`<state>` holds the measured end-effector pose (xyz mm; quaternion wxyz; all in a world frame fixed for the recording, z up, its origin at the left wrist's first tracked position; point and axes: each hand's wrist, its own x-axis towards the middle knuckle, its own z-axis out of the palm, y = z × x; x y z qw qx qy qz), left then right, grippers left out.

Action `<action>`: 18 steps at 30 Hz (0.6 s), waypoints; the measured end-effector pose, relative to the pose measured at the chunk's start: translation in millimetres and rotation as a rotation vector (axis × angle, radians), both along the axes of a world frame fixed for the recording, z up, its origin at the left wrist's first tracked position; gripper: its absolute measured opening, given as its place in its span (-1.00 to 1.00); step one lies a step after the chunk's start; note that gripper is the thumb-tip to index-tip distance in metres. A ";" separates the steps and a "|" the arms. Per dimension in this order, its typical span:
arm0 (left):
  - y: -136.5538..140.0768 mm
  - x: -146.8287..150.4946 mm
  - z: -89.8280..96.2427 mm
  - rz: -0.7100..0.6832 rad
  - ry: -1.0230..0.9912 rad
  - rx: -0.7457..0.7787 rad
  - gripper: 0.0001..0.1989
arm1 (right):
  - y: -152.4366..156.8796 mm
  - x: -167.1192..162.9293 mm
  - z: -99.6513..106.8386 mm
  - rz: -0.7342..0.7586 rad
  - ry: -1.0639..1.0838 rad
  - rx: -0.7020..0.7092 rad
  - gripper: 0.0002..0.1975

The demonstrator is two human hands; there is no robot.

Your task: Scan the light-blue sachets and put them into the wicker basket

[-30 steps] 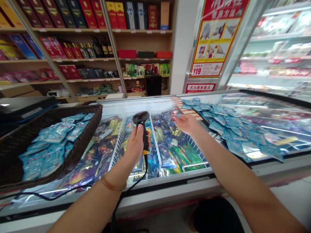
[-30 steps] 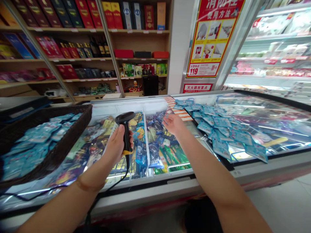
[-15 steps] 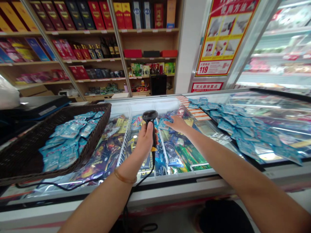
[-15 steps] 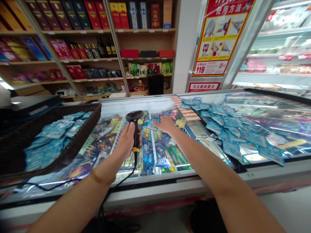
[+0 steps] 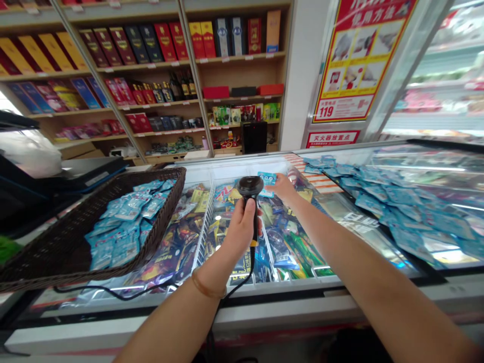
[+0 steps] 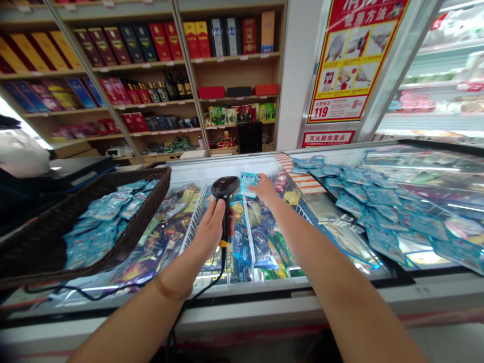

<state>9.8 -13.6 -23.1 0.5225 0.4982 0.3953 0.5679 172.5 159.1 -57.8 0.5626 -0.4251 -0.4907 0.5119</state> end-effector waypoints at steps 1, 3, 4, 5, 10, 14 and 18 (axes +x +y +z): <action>-1.0 0.4 0.3 -0.011 0.006 0.008 -0.42 | -2.9 0.1 2.6 0.012 0.014 -0.018 -0.61; -2.7 1.5 0.3 -0.033 0.014 0.020 -0.41 | -8.2 1.4 9.0 0.060 0.078 -0.066 -0.65; -3.4 2.2 0.1 -0.045 0.019 0.023 -0.41 | -10.2 2.3 12.3 0.087 0.113 -0.088 -0.65; -4.0 2.8 -0.3 -0.056 0.024 0.024 -0.41 | -11.5 3.3 15.5 0.109 0.145 -0.099 -0.65; -5.4 3.5 -1.0 -0.098 0.047 0.012 -0.41 | -10.3 10.8 28.3 0.122 0.201 -0.059 -0.71; -6.2 2.8 -0.3 -0.112 0.055 0.015 -0.44 | -8.8 15.6 36.1 0.109 0.201 -0.020 -0.78; -8.3 3.4 -0.2 -0.136 0.072 0.024 -0.44 | -10.6 14.0 40.9 0.089 0.232 0.000 -0.82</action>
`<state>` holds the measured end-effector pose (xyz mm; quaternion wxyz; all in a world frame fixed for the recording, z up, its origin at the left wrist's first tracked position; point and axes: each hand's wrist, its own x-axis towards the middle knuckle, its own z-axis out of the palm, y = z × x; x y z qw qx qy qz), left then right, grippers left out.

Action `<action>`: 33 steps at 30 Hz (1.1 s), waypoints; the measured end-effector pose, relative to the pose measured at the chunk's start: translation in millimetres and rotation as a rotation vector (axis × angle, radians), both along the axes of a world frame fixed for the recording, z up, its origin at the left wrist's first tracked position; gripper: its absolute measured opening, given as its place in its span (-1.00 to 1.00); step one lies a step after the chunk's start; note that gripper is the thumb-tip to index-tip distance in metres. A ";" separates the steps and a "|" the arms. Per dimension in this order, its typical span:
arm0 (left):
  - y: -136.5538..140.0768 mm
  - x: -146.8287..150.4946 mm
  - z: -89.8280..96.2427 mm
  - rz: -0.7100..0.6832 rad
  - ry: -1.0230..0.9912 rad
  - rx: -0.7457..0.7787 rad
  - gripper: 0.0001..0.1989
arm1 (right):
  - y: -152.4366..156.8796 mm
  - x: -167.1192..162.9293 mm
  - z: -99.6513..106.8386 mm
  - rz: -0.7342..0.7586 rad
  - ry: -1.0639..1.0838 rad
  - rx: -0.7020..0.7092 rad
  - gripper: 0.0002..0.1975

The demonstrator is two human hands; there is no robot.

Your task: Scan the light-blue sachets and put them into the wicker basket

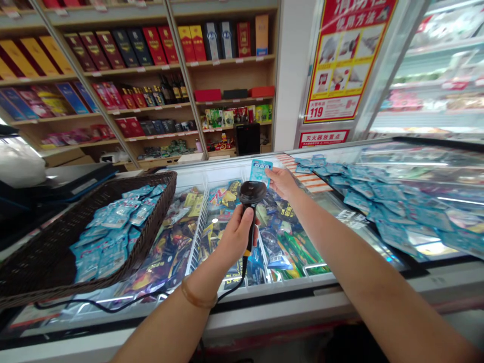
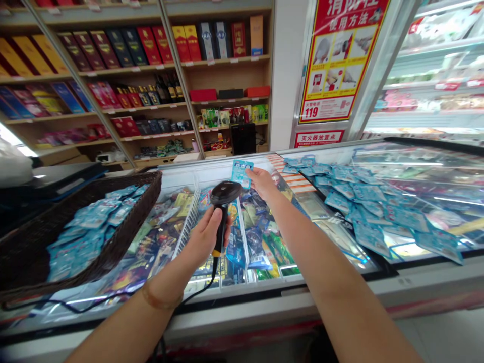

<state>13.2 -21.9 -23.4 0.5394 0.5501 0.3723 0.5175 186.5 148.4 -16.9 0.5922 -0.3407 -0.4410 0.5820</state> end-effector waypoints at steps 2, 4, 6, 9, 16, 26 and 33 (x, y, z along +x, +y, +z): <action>-0.9 0.4 -0.3 -0.013 0.008 0.004 -0.45 | -0.4 -1.2 0.8 0.004 0.004 -0.002 -0.81; -1.3 0.6 -0.7 -0.021 0.011 0.009 -0.45 | -0.2 -1.7 0.9 0.008 0.009 0.000 -0.79; -1.3 0.8 -0.9 -0.022 0.009 0.015 -0.45 | 0.3 -1.8 0.5 0.017 0.013 0.002 -0.76; -1.2 1.2 -1.1 -0.023 0.013 0.021 -0.45 | 0.0 -2.3 0.3 0.029 0.012 -0.005 -0.74; -0.4 0.8 -2.0 -0.024 0.040 0.018 -0.43 | -4.8 -4.1 4.0 0.035 0.014 -0.006 -0.78; -0.9 1.4 -0.6 -0.061 0.062 0.043 -0.43 | -1.1 -4.0 0.9 0.038 0.043 0.047 -0.74; 2.3 2.1 -5.6 -0.068 0.056 0.042 -0.43 | -3.3 -5.9 2.5 0.003 0.034 0.008 -0.75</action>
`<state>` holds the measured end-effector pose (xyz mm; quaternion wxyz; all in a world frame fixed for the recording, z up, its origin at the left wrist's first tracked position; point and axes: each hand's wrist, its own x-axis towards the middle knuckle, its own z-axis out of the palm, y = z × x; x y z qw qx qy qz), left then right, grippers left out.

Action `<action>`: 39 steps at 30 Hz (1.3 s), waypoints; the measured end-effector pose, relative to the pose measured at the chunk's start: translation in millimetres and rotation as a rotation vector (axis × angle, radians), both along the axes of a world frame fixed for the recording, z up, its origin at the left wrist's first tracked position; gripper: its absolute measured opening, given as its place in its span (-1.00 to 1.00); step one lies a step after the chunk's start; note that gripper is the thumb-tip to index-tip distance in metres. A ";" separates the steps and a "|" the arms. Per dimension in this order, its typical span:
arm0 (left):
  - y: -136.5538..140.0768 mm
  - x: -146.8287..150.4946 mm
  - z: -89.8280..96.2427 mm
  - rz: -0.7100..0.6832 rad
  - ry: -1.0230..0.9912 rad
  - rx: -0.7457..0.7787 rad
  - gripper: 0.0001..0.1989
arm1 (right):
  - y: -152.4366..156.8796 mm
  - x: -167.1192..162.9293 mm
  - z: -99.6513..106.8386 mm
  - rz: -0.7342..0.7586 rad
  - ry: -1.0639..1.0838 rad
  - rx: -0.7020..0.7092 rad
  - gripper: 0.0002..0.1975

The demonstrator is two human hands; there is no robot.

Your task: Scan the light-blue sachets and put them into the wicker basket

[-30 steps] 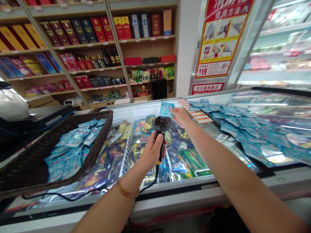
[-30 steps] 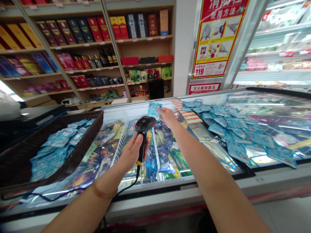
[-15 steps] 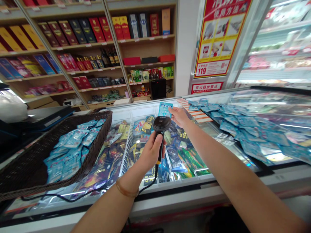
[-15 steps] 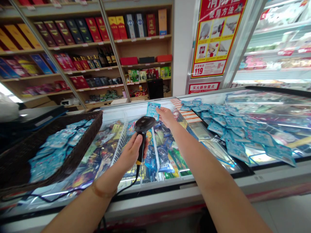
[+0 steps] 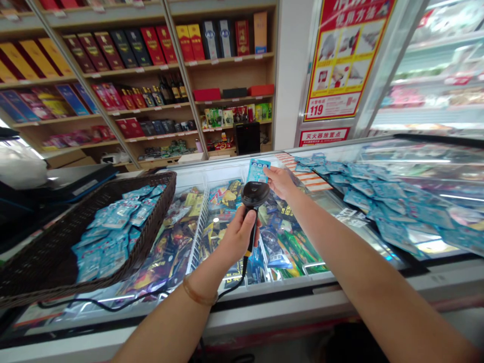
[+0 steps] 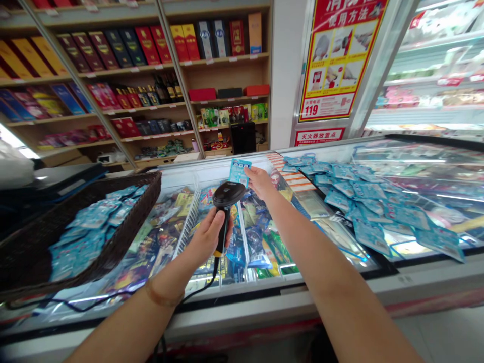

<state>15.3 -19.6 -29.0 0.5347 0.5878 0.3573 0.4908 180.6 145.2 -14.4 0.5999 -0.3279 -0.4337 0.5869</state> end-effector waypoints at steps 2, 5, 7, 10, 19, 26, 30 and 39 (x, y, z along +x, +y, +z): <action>-0.7 1.4 -0.9 0.045 -0.020 -0.013 -0.41 | -1.0 -2.3 -3.4 -0.038 -0.029 -0.032 -0.78; -2.6 1.0 2.6 0.179 -0.081 -0.036 -0.37 | -4.4 -13.5 -10.3 -0.074 -0.109 -0.096 -0.81; -4.6 -5.3 10.5 0.267 -0.123 -0.062 -0.37 | -7.8 -28.1 -12.2 -0.059 -0.151 -0.149 -0.83; -11.2 -29.2 31.2 0.377 -0.154 -0.102 -0.40 | -13.9 -60.4 -5.8 0.017 -0.166 -0.205 -0.84; -43.5 -168.9 88.4 0.788 -0.290 -0.015 -0.55 | -41.3 -197.2 40.8 0.311 -0.205 -0.171 -0.79; -61.9 -230.7 88.4 0.985 -0.316 -0.010 -0.63 | -79.9 -288.4 43.6 0.396 -0.349 -0.069 -0.74; -63.5 -235.1 83.2 0.979 -0.337 -0.025 -0.62 | -87.3 -298.1 41.2 0.275 -0.455 0.012 -0.59; -35.3 -180.7 76.6 0.842 -0.384 0.002 -0.59 | -64.0 -211.9 33.3 0.190 -0.514 0.022 -0.82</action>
